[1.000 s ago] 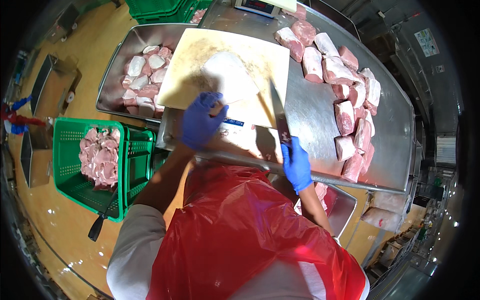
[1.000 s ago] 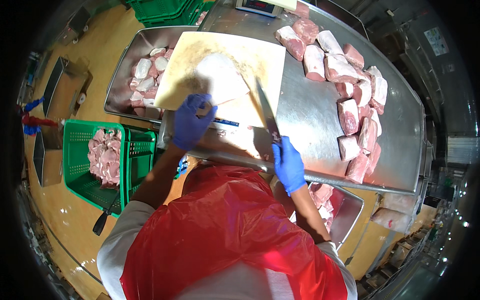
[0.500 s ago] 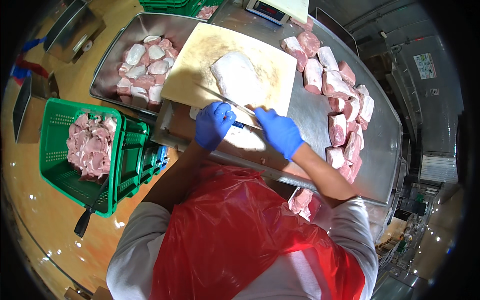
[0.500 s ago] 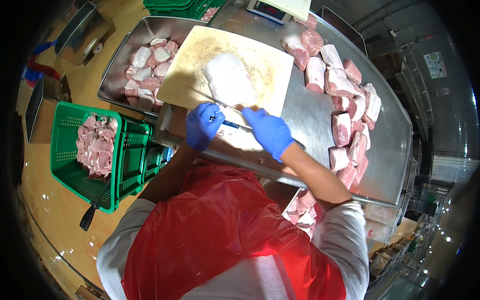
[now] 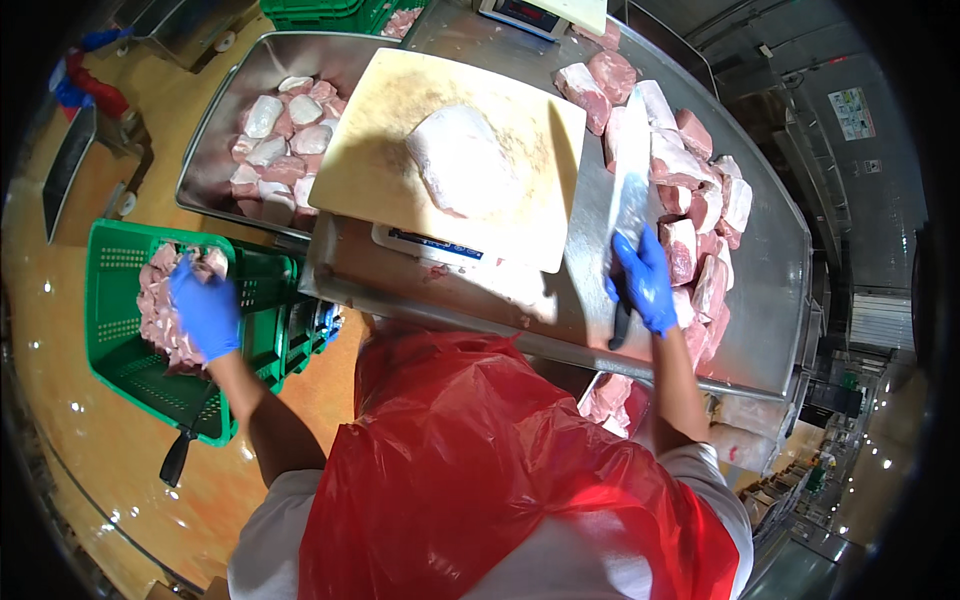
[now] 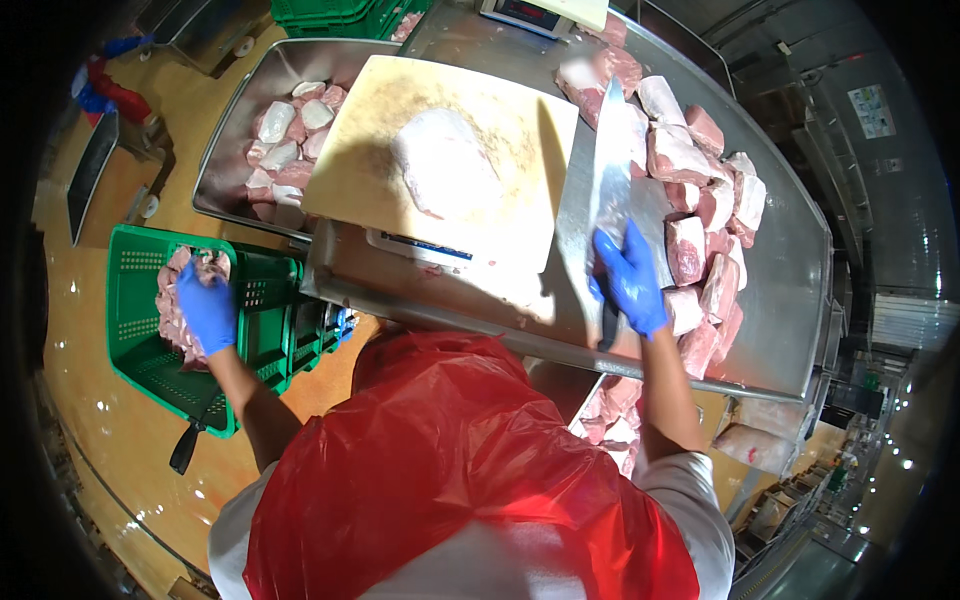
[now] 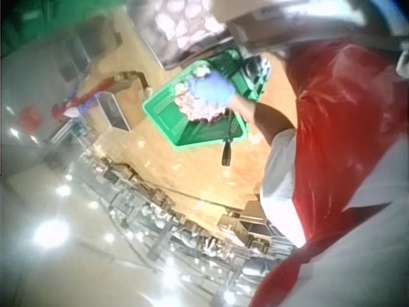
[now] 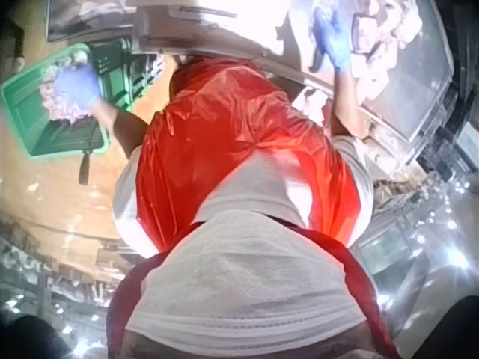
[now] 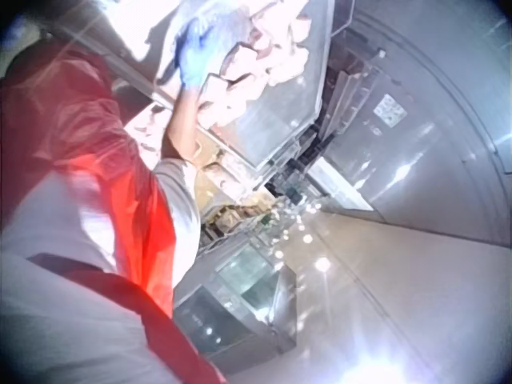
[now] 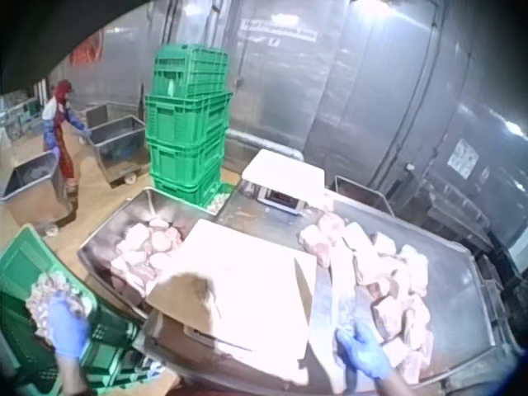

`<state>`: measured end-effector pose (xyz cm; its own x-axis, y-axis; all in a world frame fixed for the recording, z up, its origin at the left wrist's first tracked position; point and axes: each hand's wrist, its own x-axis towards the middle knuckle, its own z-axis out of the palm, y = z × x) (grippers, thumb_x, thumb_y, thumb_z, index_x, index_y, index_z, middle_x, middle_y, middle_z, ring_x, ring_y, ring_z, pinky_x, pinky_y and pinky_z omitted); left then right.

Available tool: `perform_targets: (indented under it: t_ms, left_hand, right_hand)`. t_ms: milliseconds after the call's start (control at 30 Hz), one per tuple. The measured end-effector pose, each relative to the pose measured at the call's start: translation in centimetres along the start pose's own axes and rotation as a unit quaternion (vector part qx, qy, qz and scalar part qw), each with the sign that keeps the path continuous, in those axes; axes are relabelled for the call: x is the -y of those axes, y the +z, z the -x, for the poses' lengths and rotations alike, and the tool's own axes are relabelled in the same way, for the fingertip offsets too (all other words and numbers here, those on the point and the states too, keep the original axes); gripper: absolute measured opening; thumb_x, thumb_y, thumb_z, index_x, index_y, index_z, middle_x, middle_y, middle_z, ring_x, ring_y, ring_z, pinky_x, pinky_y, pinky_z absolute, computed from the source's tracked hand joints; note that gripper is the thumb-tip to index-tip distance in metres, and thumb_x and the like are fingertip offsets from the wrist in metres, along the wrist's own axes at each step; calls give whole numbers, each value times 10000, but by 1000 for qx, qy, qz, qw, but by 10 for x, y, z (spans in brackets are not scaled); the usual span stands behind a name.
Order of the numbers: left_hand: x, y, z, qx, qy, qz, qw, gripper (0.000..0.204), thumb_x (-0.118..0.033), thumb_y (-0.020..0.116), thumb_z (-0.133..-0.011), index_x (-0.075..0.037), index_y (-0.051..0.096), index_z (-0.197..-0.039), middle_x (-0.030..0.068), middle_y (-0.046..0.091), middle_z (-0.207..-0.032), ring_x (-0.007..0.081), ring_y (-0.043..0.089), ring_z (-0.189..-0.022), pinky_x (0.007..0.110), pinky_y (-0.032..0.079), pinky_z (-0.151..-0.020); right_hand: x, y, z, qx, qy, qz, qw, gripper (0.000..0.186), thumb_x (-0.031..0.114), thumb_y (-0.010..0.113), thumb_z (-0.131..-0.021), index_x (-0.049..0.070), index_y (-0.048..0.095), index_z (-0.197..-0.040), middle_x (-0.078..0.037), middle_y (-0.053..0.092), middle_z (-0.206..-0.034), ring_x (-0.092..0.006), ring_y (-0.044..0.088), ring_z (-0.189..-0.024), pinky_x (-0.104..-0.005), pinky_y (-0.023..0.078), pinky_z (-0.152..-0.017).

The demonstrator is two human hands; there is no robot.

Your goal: The person cuts large pieces of raw meat into smaller portions using a knife on a cutting board. The cut pieces are placed into a green basket and a metal tray. The person wears blue gloves and a red apron while working at a stainless steel table.

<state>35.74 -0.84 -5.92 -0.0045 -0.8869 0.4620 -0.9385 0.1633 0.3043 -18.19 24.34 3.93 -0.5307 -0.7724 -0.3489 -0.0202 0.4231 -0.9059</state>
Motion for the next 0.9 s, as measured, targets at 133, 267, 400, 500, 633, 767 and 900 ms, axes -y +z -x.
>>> perform_targets:
  t_ms: [133,267,400,500,633,767,900]
  left_hand:
    - [-195,47,7,165,107,300,933,631,-273,727,-869,-29,506,-1408,241,515,-1399,369,560,-1233,447,465,-1043]
    - [-344,56,26,230,132,222,938,863,-416,816,-779,-117,443,-1497,329,344,-1521,478,409,-1370,540,413,-1092]
    - [-339,52,-23,275,349,146,884,713,-195,800,-675,-221,588,-1356,280,338,-1547,471,431,-1364,533,429,-1086]
    - [-284,78,-71,256,504,224,794,628,-14,712,-652,-255,663,-1230,212,392,-1531,432,472,-1335,518,444,-1073]
    - [-221,84,-107,240,466,319,790,467,61,649,-731,-161,693,-1140,178,528,-1380,386,546,-1240,480,468,-1030]
    - [-232,61,-35,144,343,357,857,252,-13,667,-809,-32,691,-1059,179,605,-1154,365,594,-1104,449,488,-954]
    - [-254,46,38,148,296,335,882,211,-79,688,-829,-21,680,-1032,165,619,-1034,346,603,-1011,440,504,-861]
  right_hand:
    - [14,75,-53,27,-63,-192,979,268,170,534,-1049,36,503,-1280,-48,619,-936,-144,590,-642,-305,482,-501]
    - [-3,91,-111,16,-165,-225,960,236,157,529,-1048,4,534,-1227,-75,627,-868,-192,647,-668,-333,539,-573]
    - [21,83,-71,51,-164,-245,954,217,134,521,-1048,0,515,-1218,-84,612,-856,-173,618,-640,-316,516,-567]
    - [10,59,-41,24,-180,-69,981,240,187,559,-1043,3,523,-1192,-43,581,-755,-121,551,-591,-284,476,-541]
    - [-17,46,-6,43,-123,45,991,207,228,572,-1040,28,550,-1091,-28,583,-713,-85,547,-610,-292,457,-519]
    - [-20,55,-14,13,-251,326,912,213,242,568,-1021,38,550,-1080,-193,656,-768,-398,650,-696,-452,509,-624]
    - [35,103,-43,69,-341,452,822,244,302,530,-1021,68,559,-1086,-206,678,-918,-441,662,-832,-522,521,-693]
